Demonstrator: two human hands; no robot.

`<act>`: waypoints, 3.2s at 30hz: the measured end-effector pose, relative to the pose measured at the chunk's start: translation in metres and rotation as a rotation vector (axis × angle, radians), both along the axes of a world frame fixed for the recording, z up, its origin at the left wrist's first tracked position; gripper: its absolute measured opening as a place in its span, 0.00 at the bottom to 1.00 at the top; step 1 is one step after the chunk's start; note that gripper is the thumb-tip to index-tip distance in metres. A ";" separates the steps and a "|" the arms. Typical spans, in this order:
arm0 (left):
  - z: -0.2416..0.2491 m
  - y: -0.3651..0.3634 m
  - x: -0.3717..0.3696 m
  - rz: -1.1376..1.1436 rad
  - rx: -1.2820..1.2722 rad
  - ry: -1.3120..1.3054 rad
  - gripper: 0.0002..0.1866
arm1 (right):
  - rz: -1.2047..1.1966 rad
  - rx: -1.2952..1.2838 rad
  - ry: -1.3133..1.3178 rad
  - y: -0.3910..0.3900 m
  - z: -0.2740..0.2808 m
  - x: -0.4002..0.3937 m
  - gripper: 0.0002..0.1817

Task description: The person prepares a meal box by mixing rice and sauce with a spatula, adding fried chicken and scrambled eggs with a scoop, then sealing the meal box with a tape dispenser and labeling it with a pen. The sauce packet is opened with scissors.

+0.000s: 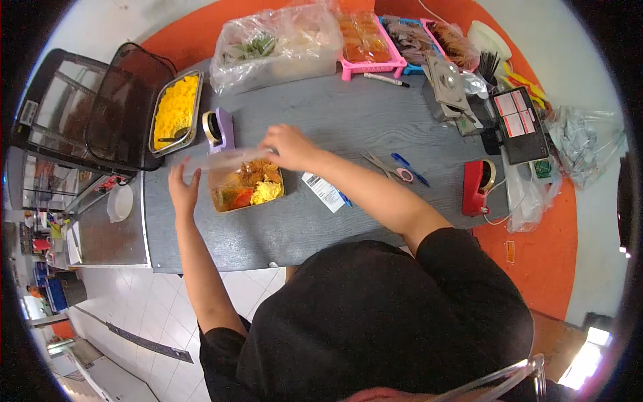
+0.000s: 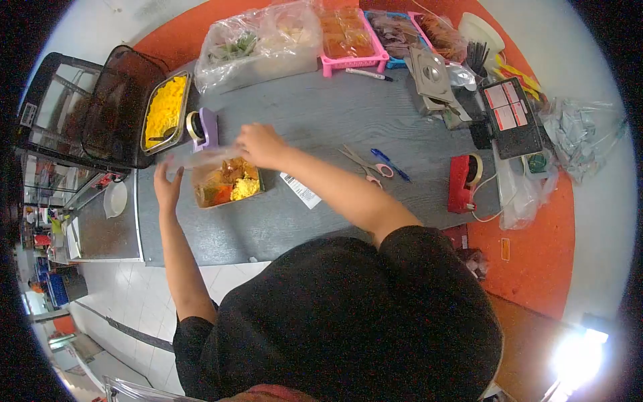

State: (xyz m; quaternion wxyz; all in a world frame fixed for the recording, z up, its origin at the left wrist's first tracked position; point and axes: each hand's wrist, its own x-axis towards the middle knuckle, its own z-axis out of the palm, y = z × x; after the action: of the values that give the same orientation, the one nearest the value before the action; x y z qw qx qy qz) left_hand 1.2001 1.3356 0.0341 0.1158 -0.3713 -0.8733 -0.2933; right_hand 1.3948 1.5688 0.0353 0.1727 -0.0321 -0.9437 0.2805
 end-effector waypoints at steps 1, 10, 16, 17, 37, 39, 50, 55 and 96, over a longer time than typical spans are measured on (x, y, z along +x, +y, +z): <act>-0.003 -0.010 -0.003 -0.072 -0.114 -0.098 0.29 | 0.022 -0.038 0.012 -0.006 -0.001 0.007 0.11; -0.069 -0.017 0.077 -0.032 0.286 -0.750 0.16 | -0.153 -0.559 -0.039 -0.053 -0.059 0.028 0.23; -0.025 -0.038 0.115 0.141 0.006 -0.853 0.17 | -0.078 -0.462 -0.231 -0.035 -0.017 0.036 0.19; -0.017 -0.038 0.124 0.162 -0.057 -0.841 0.21 | -0.039 -0.444 -0.264 -0.035 -0.018 0.037 0.22; -0.046 -0.027 0.182 -0.046 0.108 -0.188 0.32 | 0.728 0.089 -0.316 -0.011 -0.019 0.032 0.45; -0.051 -0.025 0.183 -0.019 0.112 -0.169 0.31 | 0.733 0.157 -0.299 -0.012 -0.022 0.032 0.44; -0.029 -0.040 0.165 -0.259 -0.097 -0.358 0.42 | 0.635 0.477 -0.247 -0.028 -0.026 0.042 0.31; -0.027 -0.042 0.170 -0.251 -0.168 -0.276 0.37 | 0.651 0.288 -0.153 -0.030 -0.044 0.048 0.35; -0.067 0.039 0.200 0.235 -0.788 0.288 0.40 | -1.452 0.067 -0.227 0.311 0.001 0.389 0.29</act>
State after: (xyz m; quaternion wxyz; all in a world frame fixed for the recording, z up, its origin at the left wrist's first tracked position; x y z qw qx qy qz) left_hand 1.4000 1.3747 -0.0328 0.1186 -0.3225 -0.9298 0.1321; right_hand 1.7834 1.8795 0.0360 0.2171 -0.6724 -0.7049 0.0613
